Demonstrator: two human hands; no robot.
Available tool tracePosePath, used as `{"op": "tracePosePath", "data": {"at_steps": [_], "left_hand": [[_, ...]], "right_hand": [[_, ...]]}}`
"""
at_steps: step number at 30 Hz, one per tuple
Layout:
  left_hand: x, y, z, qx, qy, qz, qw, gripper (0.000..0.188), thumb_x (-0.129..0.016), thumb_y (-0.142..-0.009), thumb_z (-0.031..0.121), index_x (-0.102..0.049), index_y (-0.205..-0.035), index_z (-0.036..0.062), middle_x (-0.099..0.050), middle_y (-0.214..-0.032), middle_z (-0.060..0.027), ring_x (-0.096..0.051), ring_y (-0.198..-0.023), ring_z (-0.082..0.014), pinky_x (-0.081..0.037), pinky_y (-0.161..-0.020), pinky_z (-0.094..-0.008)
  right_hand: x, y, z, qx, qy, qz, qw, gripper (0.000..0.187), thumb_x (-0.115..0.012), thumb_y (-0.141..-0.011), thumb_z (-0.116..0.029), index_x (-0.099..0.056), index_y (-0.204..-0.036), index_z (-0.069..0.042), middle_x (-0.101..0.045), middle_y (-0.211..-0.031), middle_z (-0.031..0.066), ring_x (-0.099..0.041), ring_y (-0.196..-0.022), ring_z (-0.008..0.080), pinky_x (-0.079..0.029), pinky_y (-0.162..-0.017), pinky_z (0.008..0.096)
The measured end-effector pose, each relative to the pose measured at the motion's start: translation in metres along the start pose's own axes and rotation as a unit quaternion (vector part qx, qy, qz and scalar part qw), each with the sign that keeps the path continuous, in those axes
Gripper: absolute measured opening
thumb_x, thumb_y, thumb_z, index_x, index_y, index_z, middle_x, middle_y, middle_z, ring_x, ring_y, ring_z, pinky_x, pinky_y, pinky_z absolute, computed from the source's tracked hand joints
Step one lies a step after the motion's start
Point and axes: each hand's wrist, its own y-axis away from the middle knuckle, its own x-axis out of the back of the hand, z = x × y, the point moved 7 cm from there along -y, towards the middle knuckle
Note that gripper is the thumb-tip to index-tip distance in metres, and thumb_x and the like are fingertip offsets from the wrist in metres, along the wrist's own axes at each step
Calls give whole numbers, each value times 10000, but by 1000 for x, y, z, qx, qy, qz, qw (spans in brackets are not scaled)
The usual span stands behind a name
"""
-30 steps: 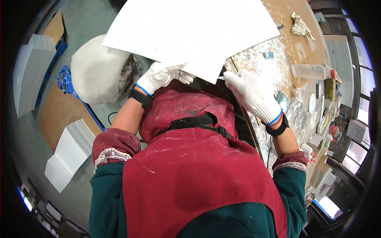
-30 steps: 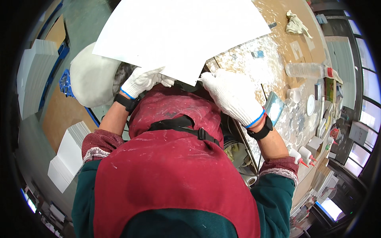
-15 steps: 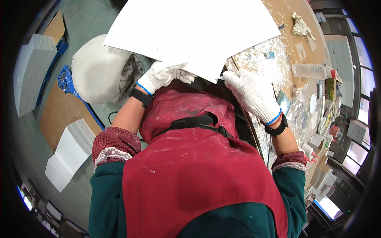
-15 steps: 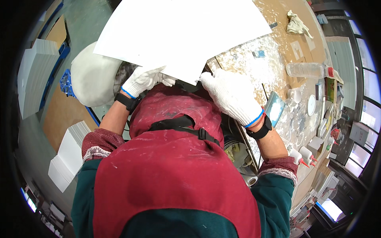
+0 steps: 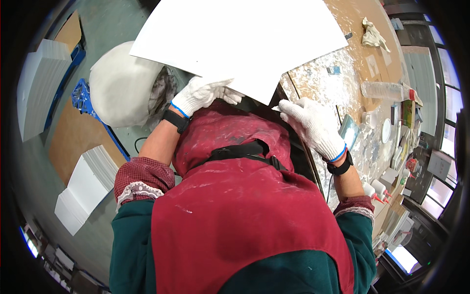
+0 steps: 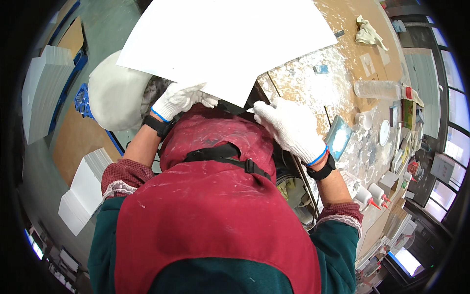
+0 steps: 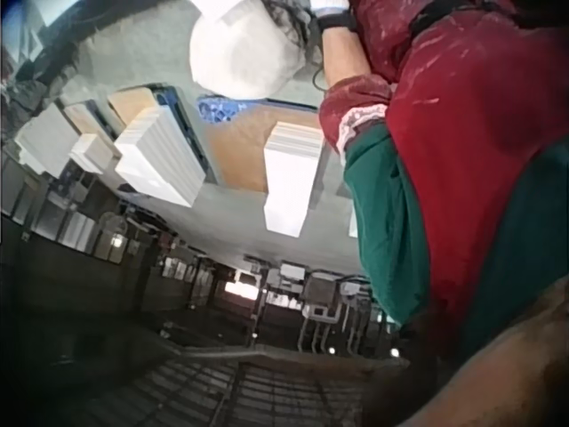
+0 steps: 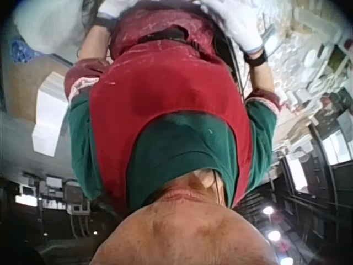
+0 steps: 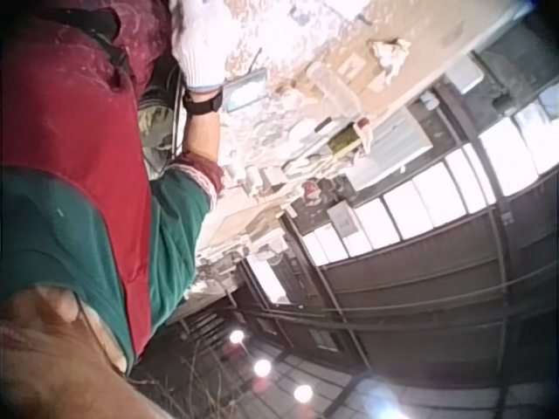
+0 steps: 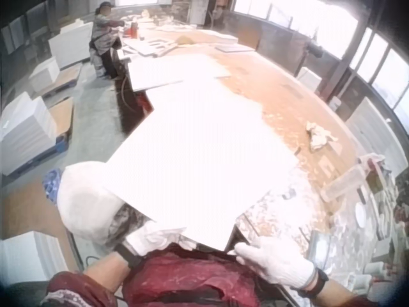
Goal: The recorder is scraping and cleaning the edges of white furniture panels in a workshop.
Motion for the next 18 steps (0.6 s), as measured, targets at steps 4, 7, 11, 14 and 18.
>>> {"op": "tracePosePath", "data": {"at_steps": [4,7,11,14,18], "left_hand": [[-7,0,3,-18,37,-44,998,420,-534,-1039,257,-543,-1284,-84,-667,-966,-186,-629,-803,-262,-510,-699,-379],[-4,0,2,-13,7,-7,1000,411,-536,-1038,251,-547,-1278,-81,-668,-964,-181,-634,-802,-260,-512,-701,-379],[-5,0,2,-11,15,-16,1000,411,-535,-1038,250,-545,-1282,-81,-670,-967,-186,-634,-801,-261,-509,-702,-383],[-3,1,2,-9,15,-10,1000,411,-534,-1039,251,-543,-1282,-80,-672,-966,-191,-634,-801,-269,-506,-704,-388],[3,1,-3,8,10,9,1000,408,-530,-1042,252,-541,-1276,-81,-674,-961,-204,-636,-807,-280,-501,-703,-392]], "right_hand": [[-11,7,13,-34,-45,37,998,371,-727,-867,-111,-677,-1234,-115,-632,-873,115,-629,-744,285,-503,-653,373],[-19,10,15,-23,-93,93,991,409,-719,-874,-102,-654,-1278,-108,-646,-909,127,-635,-800,295,-516,-697,373],[-42,15,18,-40,-95,131,986,452,-727,-876,-118,-630,-1317,-124,-635,-890,109,-615,-800,291,-503,-681,374],[-54,20,19,-39,-126,148,980,508,-722,-873,-68,-592,-1362,-100,-664,-954,116,-619,-836,296,-517,-735,372],[-61,24,21,-40,-155,166,973,507,-718,-879,-76,-582,-1368,-90,-677,-1000,120,-619,-873,301,-520,-773,380]]}}
